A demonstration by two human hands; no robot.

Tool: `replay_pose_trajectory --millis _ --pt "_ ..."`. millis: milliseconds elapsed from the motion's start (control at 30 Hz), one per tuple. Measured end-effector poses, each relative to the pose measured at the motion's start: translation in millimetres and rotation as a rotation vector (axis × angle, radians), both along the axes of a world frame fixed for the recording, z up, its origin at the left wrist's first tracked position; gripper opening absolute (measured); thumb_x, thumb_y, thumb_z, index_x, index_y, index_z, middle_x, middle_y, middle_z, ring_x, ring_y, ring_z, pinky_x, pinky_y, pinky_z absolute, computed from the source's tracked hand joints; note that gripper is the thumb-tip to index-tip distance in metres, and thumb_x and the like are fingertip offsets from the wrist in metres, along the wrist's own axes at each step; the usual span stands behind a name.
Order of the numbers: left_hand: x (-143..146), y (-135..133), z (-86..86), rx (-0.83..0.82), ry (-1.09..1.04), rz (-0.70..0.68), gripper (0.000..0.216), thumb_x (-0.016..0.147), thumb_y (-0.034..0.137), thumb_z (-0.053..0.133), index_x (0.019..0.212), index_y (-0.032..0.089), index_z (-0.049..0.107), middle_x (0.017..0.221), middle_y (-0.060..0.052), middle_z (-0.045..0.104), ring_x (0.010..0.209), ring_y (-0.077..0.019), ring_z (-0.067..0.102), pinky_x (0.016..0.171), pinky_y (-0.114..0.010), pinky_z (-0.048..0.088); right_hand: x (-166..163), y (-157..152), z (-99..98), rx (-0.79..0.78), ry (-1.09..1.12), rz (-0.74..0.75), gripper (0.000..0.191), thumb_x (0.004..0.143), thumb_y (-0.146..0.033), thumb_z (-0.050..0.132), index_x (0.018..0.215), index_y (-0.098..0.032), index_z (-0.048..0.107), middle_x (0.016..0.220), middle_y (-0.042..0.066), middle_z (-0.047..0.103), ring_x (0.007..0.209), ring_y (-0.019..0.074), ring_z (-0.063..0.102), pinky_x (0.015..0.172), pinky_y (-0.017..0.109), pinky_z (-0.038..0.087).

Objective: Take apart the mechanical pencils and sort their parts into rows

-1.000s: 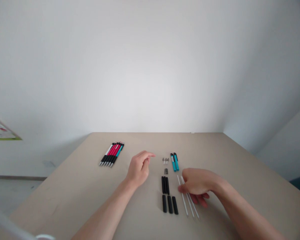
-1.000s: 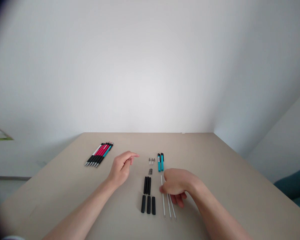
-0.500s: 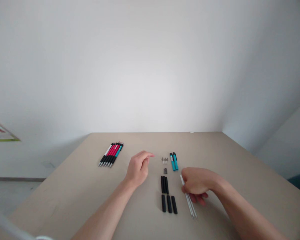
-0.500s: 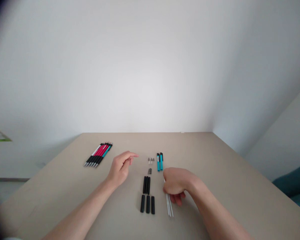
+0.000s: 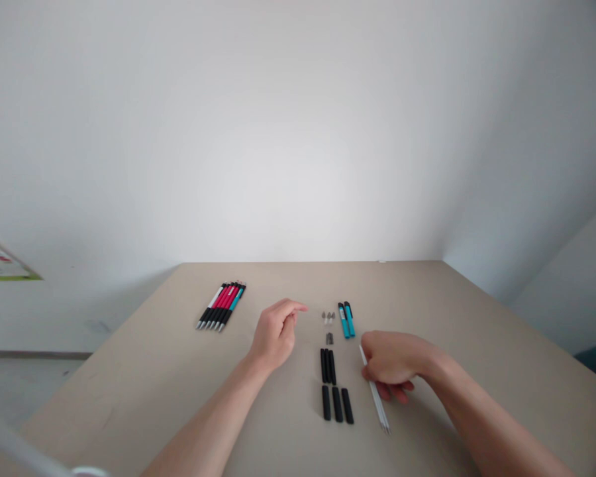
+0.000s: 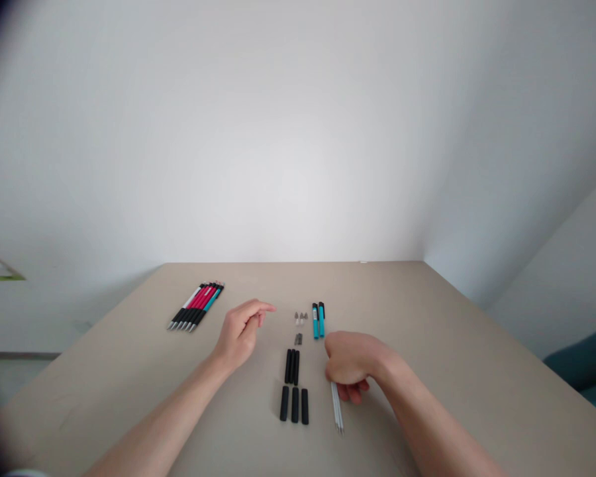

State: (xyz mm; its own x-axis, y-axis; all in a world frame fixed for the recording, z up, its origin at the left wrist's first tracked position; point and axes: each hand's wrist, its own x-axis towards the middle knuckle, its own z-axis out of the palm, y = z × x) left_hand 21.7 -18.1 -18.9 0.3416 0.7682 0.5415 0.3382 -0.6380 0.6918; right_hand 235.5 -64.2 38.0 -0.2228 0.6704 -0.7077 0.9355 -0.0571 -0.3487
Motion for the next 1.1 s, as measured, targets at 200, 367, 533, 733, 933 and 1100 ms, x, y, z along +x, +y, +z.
replay_pose_trajectory --millis 200,367,533,733,933,1100 --pt "0 0 0.5 -0.006 -0.003 -0.002 0.032 0.082 0.007 0.036 0.093 0.014 0.065 0.066 0.0 0.05 0.063 -0.0123 0.048 0.06 -0.024 0.035 0 -1 -0.1 -0.019 0.026 0.011 0.027 0.063 -0.016 0.043 0.037 -0.016 0.051 0.038 0.001 0.049 0.034 0.0094 0.042 0.043 0.021 0.036" --pt "0 0 -0.4 -0.012 -0.007 -0.017 0.033 0.083 0.007 0.035 0.093 0.015 0.066 0.066 0.0 0.05 0.063 -0.0123 0.047 0.06 -0.024 0.034 1 -1 -1.4 -0.018 0.045 -0.007 0.029 0.065 -0.016 0.045 0.037 -0.015 0.051 0.037 0.001 0.049 0.034 0.0096 0.042 0.043 0.021 0.036" --pt "0 1 -1.2 -0.032 -0.107 -0.014 0.03 0.082 0.008 0.038 0.088 0.015 0.067 0.064 0.0 0.048 0.061 -0.0119 0.045 0.059 -0.024 0.033 6 0 0.9 0.117 0.096 0.032 0.031 0.072 -0.027 0.05 0.044 -0.015 0.056 0.036 -0.002 0.044 0.034 0.0091 0.039 0.04 0.021 0.03" --pt "2 5 9.9 -0.486 -0.807 -0.047 0.019 0.077 0.015 0.049 0.086 0.013 0.065 0.063 0.002 0.044 0.047 -0.0062 0.032 0.047 -0.021 0.027 -10 5 -4.3 0.669 0.431 -0.003 0.029 0.082 -0.036 0.049 0.065 -0.015 0.06 0.051 -0.003 0.05 0.047 0.0084 0.041 0.045 0.02 0.026" --pt "6 1 19.6 -0.75 -1.084 -0.403 0.025 0.075 0.013 0.055 0.1 0.013 0.062 0.071 -0.001 0.047 0.057 -0.0085 0.041 0.06 -0.026 0.04 -34 -1 -17.6 0.822 0.441 -0.021 0.027 0.082 -0.038 0.055 0.101 -0.02 0.061 0.074 0.001 0.066 0.06 0.0122 0.053 0.058 0.022 0.034" --pt "7 -3 20.2 -0.787 -1.114 -0.456 0.027 0.076 0.011 0.055 0.102 0.013 0.061 0.072 0.0 0.049 0.059 -0.0078 0.043 0.067 -0.027 0.044 -41 -5 -21.9 0.878 0.448 0.037 0.021 0.086 -0.032 0.049 0.079 -0.019 0.064 0.073 0.001 0.065 0.061 0.0113 0.052 0.057 0.022 0.034"
